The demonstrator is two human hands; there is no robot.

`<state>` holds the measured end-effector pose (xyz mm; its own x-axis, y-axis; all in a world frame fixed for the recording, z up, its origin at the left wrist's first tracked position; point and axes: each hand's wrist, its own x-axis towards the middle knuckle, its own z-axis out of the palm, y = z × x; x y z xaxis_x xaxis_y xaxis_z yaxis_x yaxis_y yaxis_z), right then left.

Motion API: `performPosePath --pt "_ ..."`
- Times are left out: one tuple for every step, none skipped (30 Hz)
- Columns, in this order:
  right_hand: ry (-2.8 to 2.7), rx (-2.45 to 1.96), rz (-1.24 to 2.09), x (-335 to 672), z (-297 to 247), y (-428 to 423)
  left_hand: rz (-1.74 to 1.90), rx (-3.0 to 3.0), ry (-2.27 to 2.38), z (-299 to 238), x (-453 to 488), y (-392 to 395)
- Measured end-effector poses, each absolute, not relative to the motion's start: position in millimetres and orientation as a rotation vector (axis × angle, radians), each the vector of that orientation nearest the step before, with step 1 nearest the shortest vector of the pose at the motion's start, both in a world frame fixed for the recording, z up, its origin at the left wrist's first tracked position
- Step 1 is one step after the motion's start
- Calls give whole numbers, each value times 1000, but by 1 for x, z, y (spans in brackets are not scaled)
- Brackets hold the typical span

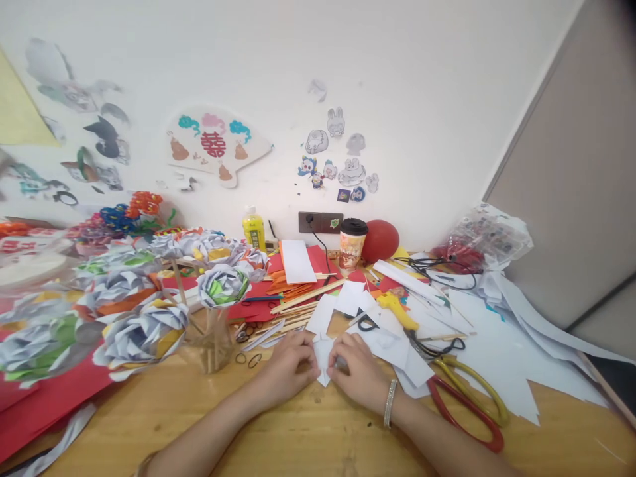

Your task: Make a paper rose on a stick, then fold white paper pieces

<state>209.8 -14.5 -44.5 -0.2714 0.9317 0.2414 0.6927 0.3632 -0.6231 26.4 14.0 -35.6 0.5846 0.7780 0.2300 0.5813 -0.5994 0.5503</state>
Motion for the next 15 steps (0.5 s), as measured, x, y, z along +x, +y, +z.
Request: performPosePath --pt "-2058 -1408 541 210 -44 -15 643 2396 1113 -36 28 13" --pt "-2063 -1413 542 210 -43 -15 647 2395 1134 -36 29 13" --pt "-2068 -1415 544 210 -42 -15 652 2394 1153 -36 30 12" --pt "-2072 -1415 544 210 -42 -16 656 2392 1167 -36 31 12" --pt "-2075 -1414 545 209 -41 -16 659 2389 1179 -36 32 11" --pt "-2077 -1413 543 209 -40 -16 661 2386 1190 -36 32 11" --pt "-2078 -1413 538 209 -40 -16 664 2382 1198 -37 33 11" --pt "-2082 -1413 532 209 -40 -16 667 2379 1205 -37 33 11" --pt "-2085 -1414 524 209 -41 -16 675 2377 1210 -38 33 10" --pt "-2089 -1415 515 209 -41 -16 685 2376 1213 -38 33 10" --pt "-2091 -1415 505 210 -41 -16 694 2375 1216 -39 33 10" --pt "-2093 -1416 497 210 -42 -16 700 2375 1217 -39 33 10" --pt "-2094 -1416 492 209 -42 -16 702 2374 1220 -39 34 10" --pt "-2096 -1415 491 209 -42 -16 702 2374 1225 -40 34 9" --pt "-2096 -1415 493 209 -41 -17 702 2372 1231 -39 34 9"
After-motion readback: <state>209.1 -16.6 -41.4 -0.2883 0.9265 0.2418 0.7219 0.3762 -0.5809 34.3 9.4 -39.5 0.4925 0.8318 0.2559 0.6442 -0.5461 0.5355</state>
